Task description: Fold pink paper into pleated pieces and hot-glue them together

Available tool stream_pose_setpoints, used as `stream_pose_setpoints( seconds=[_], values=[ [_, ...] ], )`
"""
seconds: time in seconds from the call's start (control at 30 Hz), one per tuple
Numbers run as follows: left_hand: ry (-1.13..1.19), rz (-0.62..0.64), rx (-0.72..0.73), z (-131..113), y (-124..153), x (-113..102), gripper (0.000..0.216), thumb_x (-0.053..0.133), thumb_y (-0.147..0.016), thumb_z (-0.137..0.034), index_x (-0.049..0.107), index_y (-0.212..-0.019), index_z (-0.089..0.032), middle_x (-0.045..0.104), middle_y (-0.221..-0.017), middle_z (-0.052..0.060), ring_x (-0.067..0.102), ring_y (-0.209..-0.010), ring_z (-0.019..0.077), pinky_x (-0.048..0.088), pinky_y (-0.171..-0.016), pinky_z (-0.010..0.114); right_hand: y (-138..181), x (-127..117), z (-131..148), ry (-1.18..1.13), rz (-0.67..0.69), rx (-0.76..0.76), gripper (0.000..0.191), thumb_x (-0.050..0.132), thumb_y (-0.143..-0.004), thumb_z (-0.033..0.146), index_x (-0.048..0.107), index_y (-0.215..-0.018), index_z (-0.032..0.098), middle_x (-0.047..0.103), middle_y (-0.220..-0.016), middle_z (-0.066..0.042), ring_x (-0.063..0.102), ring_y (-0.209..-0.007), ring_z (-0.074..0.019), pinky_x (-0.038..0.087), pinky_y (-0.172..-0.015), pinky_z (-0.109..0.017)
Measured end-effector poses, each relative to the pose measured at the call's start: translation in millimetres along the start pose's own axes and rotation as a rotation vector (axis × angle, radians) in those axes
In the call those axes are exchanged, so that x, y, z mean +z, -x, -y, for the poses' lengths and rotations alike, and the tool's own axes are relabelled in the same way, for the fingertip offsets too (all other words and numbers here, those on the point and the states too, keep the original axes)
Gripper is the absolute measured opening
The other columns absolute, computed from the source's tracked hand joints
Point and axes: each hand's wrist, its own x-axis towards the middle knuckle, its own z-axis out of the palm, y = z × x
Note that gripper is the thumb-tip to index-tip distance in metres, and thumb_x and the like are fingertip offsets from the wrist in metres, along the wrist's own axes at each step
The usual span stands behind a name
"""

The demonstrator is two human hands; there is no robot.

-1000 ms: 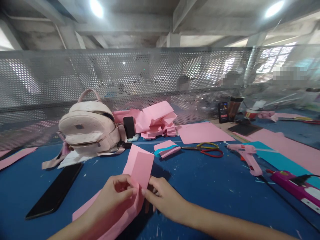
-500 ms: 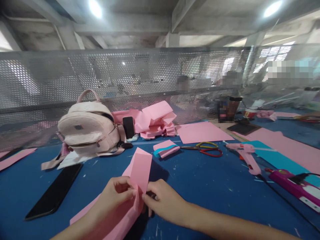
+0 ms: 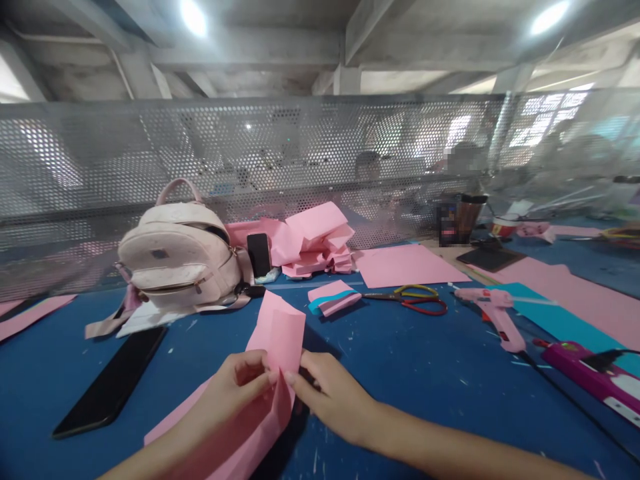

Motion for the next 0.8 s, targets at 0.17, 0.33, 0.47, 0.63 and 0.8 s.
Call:
stream_pose_setpoints(
  seconds=[0.17,0.33,0.47,0.63,0.8],
  values=[
    [-0.104,-0.043,0.079,-3,-5,1,0.022,0.069,-0.080,-0.035,0.063,-0.072,-0.016,0.059,-0.064,0.000,0.054,-0.061,0.0128,0.041,-0.061,0.024,1,1,1,0.101,-0.052,-0.023,0.030,0.048,-0.096,0.040,0.058,-0.081,0.016,0.056,-0.076,-0.001,0.050,-0.056,-0.0103,0.040,-0.049,-0.020],
    [-0.254,-0.078,0.230,-14,-15,-12,0.039,0.079,-0.069,-0.024,0.063,-0.104,-0.023,0.063,-0.105,0.004,0.058,-0.100,0.0224,0.043,-0.090,0.034,0,0,-3,0.221,-0.069,-0.053,0.035,0.041,-0.099,0.038,0.056,-0.076,0.016,0.056,-0.072,-0.002,0.052,-0.060,-0.0132,0.043,-0.055,-0.024],
    [-0.658,0.037,0.542,-28,-26,-29,0.095,0.080,-0.073,-0.042,0.025,-0.149,-0.030,0.029,-0.154,0.014,0.026,-0.142,0.0330,0.026,-0.113,0.051,-1,-8,3,0.292,-0.009,-0.151,0.030,0.042,-0.099,0.036,0.063,-0.089,0.017,0.064,-0.091,-0.007,0.061,-0.087,-0.0206,0.049,-0.082,-0.031],
    [-1.247,0.118,0.838,-64,-37,-33,0.113,0.082,-0.067,-0.053,0.014,-0.153,-0.026,0.009,-0.161,0.018,0.007,-0.148,0.0382,0.008,-0.116,0.061,0,-14,6,0.357,0.100,-0.153,0.032,0.044,-0.099,0.037,0.060,-0.119,0.018,0.063,-0.119,-0.012,0.057,-0.112,-0.0247,0.042,-0.102,-0.040],
    [-1.365,0.219,0.881,-97,-48,-26,0.072,0.085,-0.062,-0.052,0.051,-0.118,-0.022,0.033,-0.155,0.015,0.025,-0.145,0.0336,0.000,-0.118,0.055,2,-15,4,0.311,0.103,-0.063,0.060,0.048,-0.096,0.045,0.035,-0.145,0.014,0.053,-0.136,-0.017,0.054,-0.120,-0.0276,0.042,-0.105,-0.043]
  ],
)
